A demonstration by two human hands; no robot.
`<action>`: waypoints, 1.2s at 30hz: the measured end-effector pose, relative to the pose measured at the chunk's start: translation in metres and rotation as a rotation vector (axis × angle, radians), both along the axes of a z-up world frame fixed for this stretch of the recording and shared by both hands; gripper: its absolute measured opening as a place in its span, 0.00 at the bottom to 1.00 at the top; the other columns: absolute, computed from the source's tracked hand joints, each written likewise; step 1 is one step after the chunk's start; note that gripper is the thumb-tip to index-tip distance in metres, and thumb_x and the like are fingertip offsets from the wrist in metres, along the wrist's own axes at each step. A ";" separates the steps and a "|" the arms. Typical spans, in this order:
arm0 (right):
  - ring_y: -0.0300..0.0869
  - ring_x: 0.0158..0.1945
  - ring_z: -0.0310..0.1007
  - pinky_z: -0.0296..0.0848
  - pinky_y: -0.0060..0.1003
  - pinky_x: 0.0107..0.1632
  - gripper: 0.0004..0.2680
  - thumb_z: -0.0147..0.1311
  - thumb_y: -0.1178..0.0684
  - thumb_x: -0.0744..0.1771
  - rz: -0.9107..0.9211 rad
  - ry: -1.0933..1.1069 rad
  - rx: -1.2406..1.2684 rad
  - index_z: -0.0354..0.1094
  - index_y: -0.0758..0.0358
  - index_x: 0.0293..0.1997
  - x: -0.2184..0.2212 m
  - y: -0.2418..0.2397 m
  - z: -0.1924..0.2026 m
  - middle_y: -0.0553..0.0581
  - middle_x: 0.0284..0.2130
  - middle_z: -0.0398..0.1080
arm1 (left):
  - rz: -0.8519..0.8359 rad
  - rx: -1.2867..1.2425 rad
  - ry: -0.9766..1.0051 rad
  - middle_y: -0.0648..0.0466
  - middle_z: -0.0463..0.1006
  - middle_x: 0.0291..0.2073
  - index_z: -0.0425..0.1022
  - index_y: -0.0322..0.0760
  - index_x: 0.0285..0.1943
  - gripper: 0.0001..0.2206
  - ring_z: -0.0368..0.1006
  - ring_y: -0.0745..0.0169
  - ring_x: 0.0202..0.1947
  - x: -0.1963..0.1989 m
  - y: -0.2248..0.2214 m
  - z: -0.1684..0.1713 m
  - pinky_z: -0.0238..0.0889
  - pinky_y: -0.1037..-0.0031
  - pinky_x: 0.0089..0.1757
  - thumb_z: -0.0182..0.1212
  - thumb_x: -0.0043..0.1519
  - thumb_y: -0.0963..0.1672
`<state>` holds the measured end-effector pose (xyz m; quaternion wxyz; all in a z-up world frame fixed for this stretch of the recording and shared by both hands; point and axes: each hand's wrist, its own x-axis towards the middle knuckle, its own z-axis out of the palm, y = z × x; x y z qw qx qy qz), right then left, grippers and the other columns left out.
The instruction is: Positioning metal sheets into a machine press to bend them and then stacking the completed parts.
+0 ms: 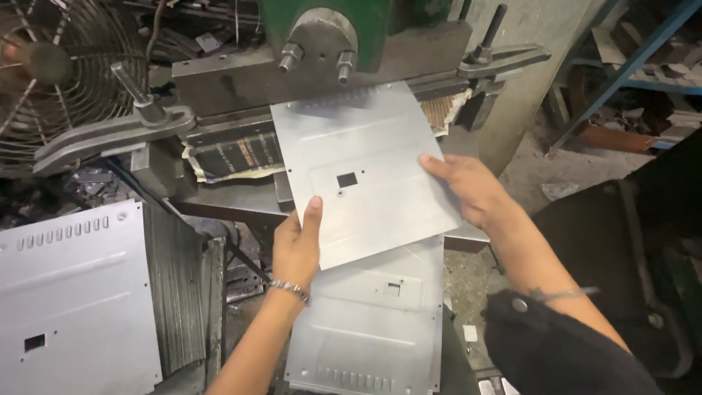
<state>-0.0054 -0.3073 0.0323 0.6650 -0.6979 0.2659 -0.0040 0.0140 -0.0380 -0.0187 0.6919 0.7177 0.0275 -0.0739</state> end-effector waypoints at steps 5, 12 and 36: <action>0.63 0.65 0.60 0.65 0.51 0.64 0.25 0.61 0.46 0.66 0.063 -0.391 -1.143 0.56 0.72 0.65 -0.019 0.039 0.031 0.75 0.65 0.56 | -0.184 -0.378 0.111 0.50 0.81 0.45 0.72 0.30 0.59 0.19 0.79 0.61 0.38 -0.049 0.006 0.006 0.77 0.69 0.36 0.61 0.61 0.45; 0.60 0.75 0.46 0.51 0.58 0.72 0.29 0.61 0.39 0.64 0.589 -0.827 -1.607 0.55 0.62 0.69 -0.052 0.087 0.102 0.65 0.72 0.45 | -0.581 0.625 -0.111 0.53 0.89 0.33 0.76 0.47 0.63 0.19 0.84 0.63 0.33 -0.047 0.092 0.087 0.77 0.74 0.36 0.61 0.63 0.50; 0.48 0.38 0.79 0.79 0.45 0.42 0.18 0.61 0.46 0.65 0.063 -0.021 0.192 0.72 0.77 0.50 0.027 -0.006 0.003 0.65 0.41 0.78 | -0.086 -0.407 -0.002 0.47 0.81 0.48 0.74 0.25 0.59 0.19 0.75 0.63 0.45 0.045 -0.004 0.008 0.68 0.73 0.47 0.51 0.69 0.48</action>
